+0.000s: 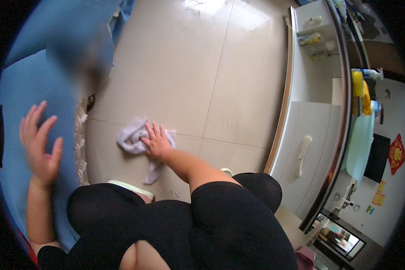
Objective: The person wipes the tiled floor with a cloth, then washes the cloth in a basin of water. They carry the basin to the kitchen, rinse the cloth under the tap, and wipe the kitchen counter. The person then returns to the living room and places the basin on a table.
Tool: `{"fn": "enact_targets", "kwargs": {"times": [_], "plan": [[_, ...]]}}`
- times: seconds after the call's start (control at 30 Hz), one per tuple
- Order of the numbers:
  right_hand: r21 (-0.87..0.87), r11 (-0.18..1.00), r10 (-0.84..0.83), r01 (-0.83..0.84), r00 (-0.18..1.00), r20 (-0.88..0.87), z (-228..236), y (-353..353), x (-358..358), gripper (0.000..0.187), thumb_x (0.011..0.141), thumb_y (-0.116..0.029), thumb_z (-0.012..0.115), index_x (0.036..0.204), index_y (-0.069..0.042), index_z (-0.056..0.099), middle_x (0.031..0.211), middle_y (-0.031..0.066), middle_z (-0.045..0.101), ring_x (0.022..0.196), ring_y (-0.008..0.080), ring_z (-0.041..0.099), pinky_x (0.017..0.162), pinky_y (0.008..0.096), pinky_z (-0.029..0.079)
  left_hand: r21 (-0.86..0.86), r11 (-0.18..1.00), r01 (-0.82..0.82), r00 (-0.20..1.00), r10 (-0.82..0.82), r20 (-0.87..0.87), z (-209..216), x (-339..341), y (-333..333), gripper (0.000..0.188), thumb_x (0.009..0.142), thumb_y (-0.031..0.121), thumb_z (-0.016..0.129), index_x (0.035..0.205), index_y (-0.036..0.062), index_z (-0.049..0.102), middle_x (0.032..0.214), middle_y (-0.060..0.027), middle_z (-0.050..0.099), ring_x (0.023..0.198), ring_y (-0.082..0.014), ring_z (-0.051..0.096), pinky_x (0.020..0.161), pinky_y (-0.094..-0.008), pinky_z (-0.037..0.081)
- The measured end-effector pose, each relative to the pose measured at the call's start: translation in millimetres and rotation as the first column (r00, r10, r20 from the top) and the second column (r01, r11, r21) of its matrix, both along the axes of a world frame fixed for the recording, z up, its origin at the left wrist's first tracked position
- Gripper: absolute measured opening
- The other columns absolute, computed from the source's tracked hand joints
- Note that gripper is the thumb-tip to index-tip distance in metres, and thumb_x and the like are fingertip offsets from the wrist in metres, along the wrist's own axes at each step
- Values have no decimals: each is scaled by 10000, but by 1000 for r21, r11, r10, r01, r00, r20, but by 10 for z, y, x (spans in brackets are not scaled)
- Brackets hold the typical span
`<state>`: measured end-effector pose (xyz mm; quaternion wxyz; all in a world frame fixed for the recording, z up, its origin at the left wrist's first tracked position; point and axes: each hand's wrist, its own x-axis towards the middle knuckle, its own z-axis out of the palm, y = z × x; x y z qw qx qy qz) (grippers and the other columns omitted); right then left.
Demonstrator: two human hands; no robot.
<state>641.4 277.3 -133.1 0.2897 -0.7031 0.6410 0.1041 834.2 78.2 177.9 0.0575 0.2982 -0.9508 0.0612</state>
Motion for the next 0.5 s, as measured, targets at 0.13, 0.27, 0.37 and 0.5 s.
{"fn": "enact_targets", "kwargs": {"times": [0.13, 0.27, 0.37, 0.5], "plan": [[-98, 990, -109, 98, 988, -108, -243, -386, -680, 596, 780, -463, 521, 1301, -203, 396, 1458, 126, 94, 1334, 344, 89, 1050, 532, 99, -262, 965, 9, 989, 30, 147, -62, 4, 36, 375, 774, 173, 545, 1142, 107, 531, 1333, -94, 399, 1285, -291, 277, 1046, -448, 173], [-340, 792, -586, 507, 787, -191, -369, -430, -2446, 567, 774, -378, 533, 1260, -107, 424, 1444, 178, 102, 1322, 389, 84, 1044, 532, 117, -316, 947, 55, 984, 2, 178, -203, 20, 55, 354, 761, 204, 557, 1107, 125, 558, 1330, -66, 410, 1283, -308, 280, 1028, -496, 164], [-300, 506, -846, 809, 396, -358, -551, -40, -4056, 613, 800, -460, 488, 1304, -127, 380, 1443, 159, 131, 1332, 323, 116, 1053, 506, 113, -371, 922, 108, 973, -21, 230, -253, -53, 30, 337, 776, 221, 553, 1099, 126, 565, 1336, -62, 405, 1285, -315, 273, 1028, -487, 174], [-307, -54, -976, 950, -115, -184, -632, 1131, -5121, 629, 820, -505, 438, 1331, -159, 318, 1359, 191, 311, 1229, 365, 335, 1007, 471, 272, -369, 918, 145, 964, -46, 264, -321, -42, 44, 315, 815, 242, 526, 1095, 105, 570, 1332, -76, 410, 1283, -324, 266, 1024, -450, 203]]}}
